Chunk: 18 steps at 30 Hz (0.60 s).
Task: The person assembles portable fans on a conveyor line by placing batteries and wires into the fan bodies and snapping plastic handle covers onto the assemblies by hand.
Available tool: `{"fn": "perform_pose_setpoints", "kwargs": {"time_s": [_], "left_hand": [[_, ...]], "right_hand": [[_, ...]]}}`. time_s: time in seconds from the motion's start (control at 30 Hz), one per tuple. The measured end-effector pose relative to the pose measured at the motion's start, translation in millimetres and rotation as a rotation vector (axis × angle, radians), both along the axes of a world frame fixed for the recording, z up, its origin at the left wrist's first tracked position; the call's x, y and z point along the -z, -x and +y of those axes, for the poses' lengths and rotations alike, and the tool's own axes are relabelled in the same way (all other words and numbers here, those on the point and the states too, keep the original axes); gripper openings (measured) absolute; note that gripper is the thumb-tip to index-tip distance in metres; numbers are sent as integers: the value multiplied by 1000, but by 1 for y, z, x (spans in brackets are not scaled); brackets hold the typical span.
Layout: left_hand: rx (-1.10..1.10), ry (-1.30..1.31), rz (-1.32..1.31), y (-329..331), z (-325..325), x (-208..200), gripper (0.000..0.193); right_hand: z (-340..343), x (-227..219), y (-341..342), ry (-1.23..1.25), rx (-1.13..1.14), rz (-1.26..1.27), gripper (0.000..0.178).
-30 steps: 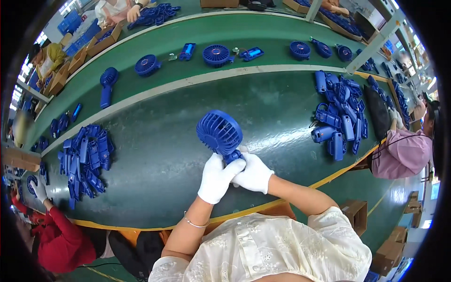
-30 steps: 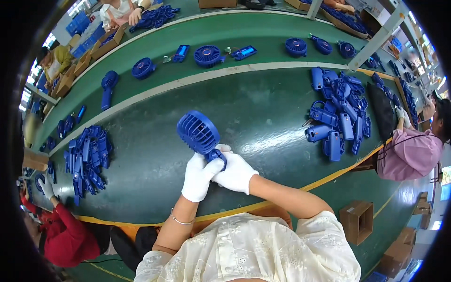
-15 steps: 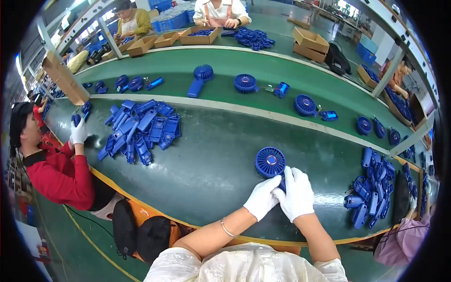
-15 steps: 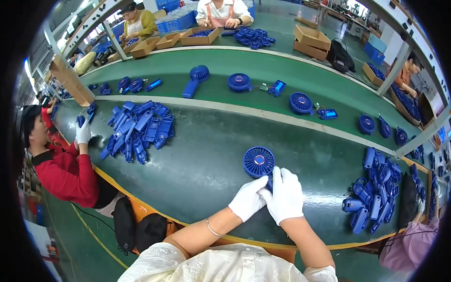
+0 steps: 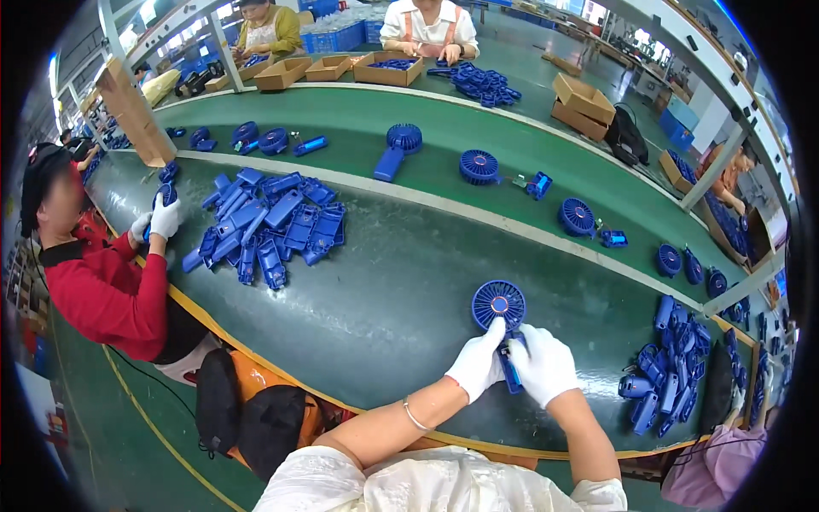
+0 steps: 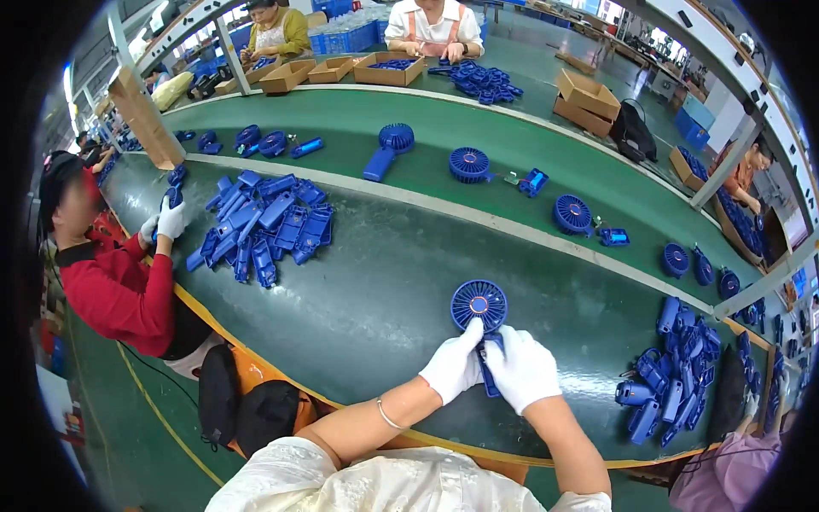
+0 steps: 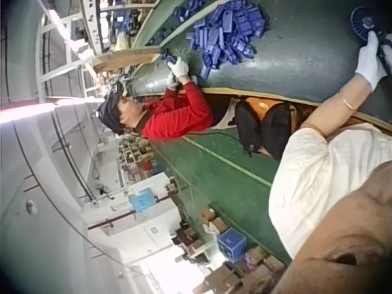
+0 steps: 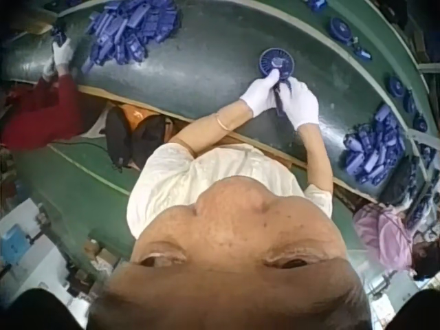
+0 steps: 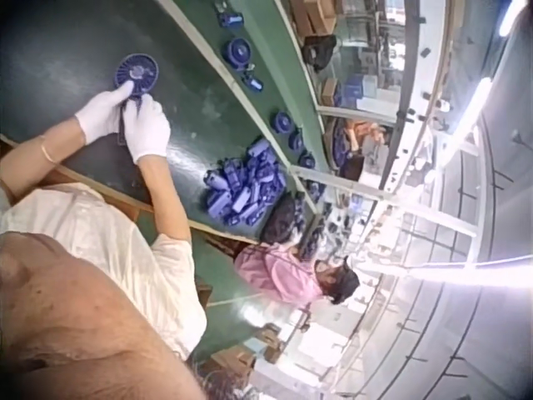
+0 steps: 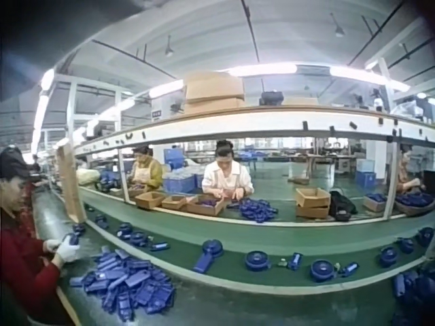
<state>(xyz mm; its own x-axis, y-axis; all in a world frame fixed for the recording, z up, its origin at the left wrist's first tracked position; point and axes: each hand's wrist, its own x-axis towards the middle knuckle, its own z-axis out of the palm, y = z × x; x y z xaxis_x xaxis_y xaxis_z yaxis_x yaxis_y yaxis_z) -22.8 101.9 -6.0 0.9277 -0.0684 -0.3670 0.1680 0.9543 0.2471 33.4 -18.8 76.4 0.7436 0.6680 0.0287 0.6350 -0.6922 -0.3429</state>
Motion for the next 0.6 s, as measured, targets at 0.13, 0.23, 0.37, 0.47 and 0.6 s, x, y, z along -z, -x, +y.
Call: {"fn": "perform_pose_setpoints", "kwargs": {"time_s": [0.13,0.23,0.37,0.47,0.6], "left_hand": [[51,-32,74,-4,-1,4,49],[50,-41,125,-1,5,-8,53],[75,-57,114,-5,-1,-7,50],[86,-194,58,5,1,-1,36],[96,-206,-24,5,0,3,28]], "right_hand": [[-28,18,-19,-191,152,-97,35],[-48,34,-36,-87,265,-270,44],[-66,28,-31,-136,184,-309,45],[-42,23,-19,-364,-78,-162,25],[-24,25,-13,-311,-162,-49,13]]}}
